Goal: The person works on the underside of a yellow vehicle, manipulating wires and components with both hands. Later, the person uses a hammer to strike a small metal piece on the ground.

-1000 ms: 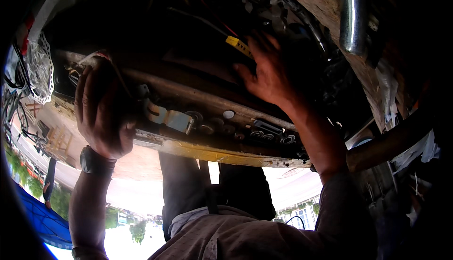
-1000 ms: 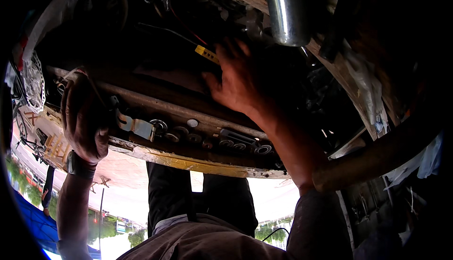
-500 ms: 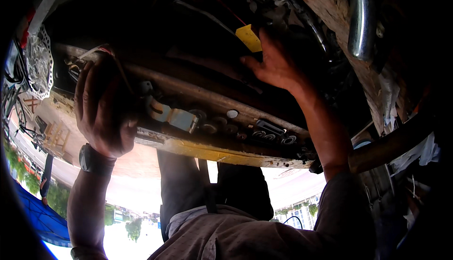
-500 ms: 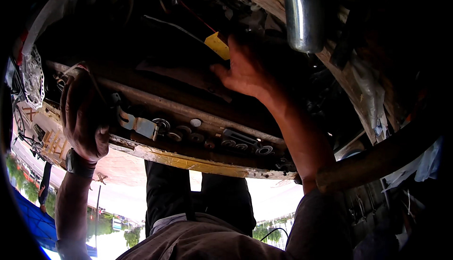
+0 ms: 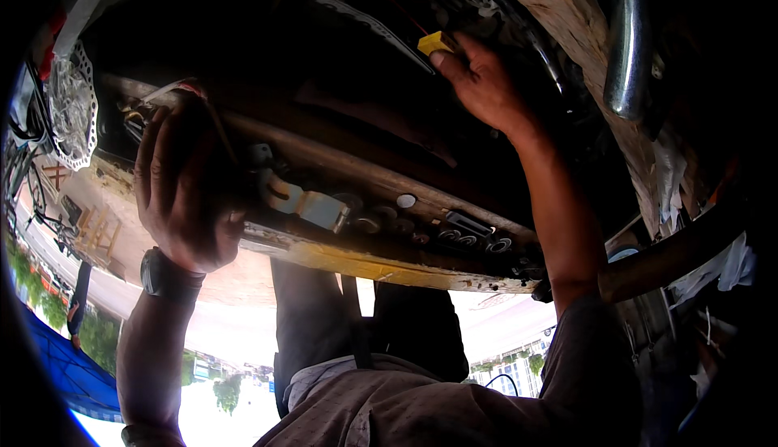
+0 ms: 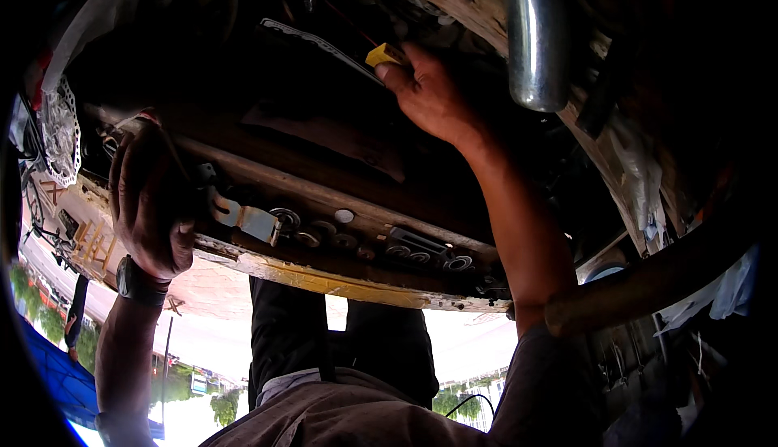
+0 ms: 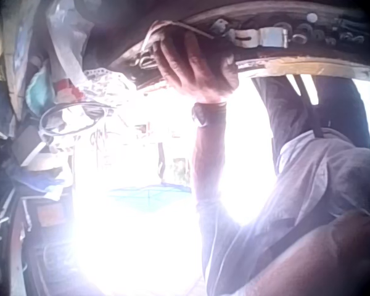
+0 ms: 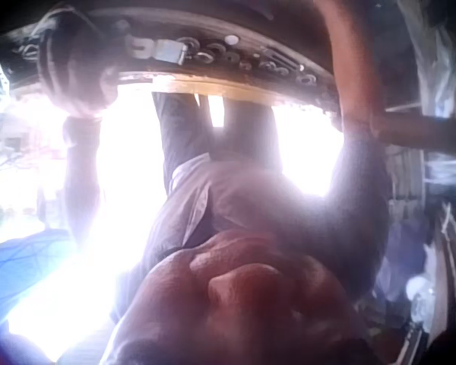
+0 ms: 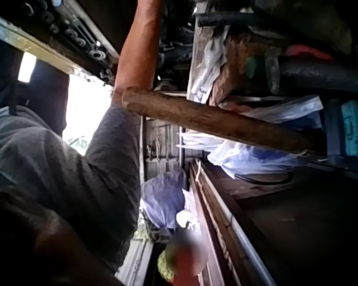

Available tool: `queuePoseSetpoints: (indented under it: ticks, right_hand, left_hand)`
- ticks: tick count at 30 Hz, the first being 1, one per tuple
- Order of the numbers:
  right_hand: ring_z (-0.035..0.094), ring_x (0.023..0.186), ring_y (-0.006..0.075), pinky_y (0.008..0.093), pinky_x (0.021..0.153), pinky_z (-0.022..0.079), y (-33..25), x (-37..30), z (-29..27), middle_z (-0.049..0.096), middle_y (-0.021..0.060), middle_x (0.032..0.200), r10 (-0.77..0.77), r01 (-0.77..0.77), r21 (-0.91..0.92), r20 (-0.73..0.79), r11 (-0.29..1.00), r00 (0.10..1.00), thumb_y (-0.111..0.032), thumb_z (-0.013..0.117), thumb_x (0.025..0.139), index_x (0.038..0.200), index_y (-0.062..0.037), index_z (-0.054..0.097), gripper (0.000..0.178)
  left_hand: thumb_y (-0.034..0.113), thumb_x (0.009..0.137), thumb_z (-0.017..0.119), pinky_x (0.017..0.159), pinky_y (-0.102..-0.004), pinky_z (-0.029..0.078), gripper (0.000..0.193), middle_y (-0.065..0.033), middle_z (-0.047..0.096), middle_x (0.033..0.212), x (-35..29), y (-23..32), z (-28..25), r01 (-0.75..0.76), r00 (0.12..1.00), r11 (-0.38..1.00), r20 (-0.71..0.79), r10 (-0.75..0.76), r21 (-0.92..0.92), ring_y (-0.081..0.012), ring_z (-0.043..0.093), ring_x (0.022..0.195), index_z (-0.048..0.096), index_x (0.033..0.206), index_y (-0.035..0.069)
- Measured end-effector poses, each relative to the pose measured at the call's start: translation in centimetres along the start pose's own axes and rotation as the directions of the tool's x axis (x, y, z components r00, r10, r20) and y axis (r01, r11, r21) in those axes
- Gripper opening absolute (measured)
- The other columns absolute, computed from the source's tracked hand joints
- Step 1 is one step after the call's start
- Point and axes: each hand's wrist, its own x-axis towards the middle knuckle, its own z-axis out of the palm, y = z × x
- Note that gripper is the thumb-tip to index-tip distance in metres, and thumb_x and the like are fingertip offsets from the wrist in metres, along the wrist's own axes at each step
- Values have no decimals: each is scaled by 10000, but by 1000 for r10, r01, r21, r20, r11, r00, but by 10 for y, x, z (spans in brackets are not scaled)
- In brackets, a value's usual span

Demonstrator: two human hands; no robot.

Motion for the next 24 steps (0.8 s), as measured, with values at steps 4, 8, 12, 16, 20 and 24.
queuePoseSetpoints:
  ticks: [4, 8, 12, 16, 20, 24]
  right_hand:
    - [653, 813, 227, 392, 762, 504, 3, 15, -7, 690, 157, 873, 54, -54, 6, -77, 999, 996, -302, 613, 1037, 1092, 7, 660, 318]
    - [678, 845, 267, 417, 804, 522, -14, 34, -18, 717, 161, 908, 104, -154, -210, -231, 966, 967, -328, 624, 1035, 1162, -2, 689, 356]
    - [707, 879, 297, 427, 810, 534, 7, 54, -24, 729, 171, 934, -105, -27, -321, -388, 947, 916, -330, 639, 1021, 1140, -28, 701, 331]
    - [703, 914, 365, 466, 830, 548, -13, 62, -13, 730, 185, 960, -423, 116, -612, -385, 782, 820, -226, 715, 950, 1123, -40, 707, 254]
    - [689, 948, 406, 504, 805, 560, -9, 67, -2, 727, 170, 994, -604, 182, -773, -301, 607, 738, -114, 747, 879, 1078, -69, 725, 206]
    - [692, 982, 393, 529, 774, 559, -2, 74, 11, 730, 138, 1039, -366, 121, -732, -184, 670, 912, -36, 701, 828, 986, -85, 755, 174]
  left_hand:
    - [614, 1038, 350, 1113, -562, 449, 691, -246, 545, 1482, 1, 2, -1, -9, 1000, 1000, -8, 9, -3, -474, 493, 1389, 629, 1378, 81]
    - [616, 1036, 358, 1109, -560, 452, 695, -247, 551, 1478, -1, 2, -3, 14, 1000, 1000, -12, -14, -7, -477, 498, 1384, 640, 1363, 71]
    - [617, 1033, 365, 1110, -552, 453, 702, -249, 555, 1474, 1, 1, -1, 16, 1000, 999, -15, -16, -29, -472, 505, 1380, 647, 1352, 58]
    - [613, 1033, 370, 1113, -547, 451, 698, -252, 561, 1467, -1, 1, -2, 21, 1000, 999, -22, -21, -31, -466, 511, 1378, 658, 1341, 57]
    - [600, 1035, 372, 1111, -545, 452, 681, -255, 562, 1465, 4, 3, -4, 4, 1000, 1000, -9, -4, -27, -463, 511, 1379, 659, 1345, 65]
    - [597, 1033, 379, 1111, -544, 452, 672, -253, 561, 1466, 0, 2, -3, 13, 1000, 999, -28, -14, -29, -461, 511, 1380, 656, 1351, 73]
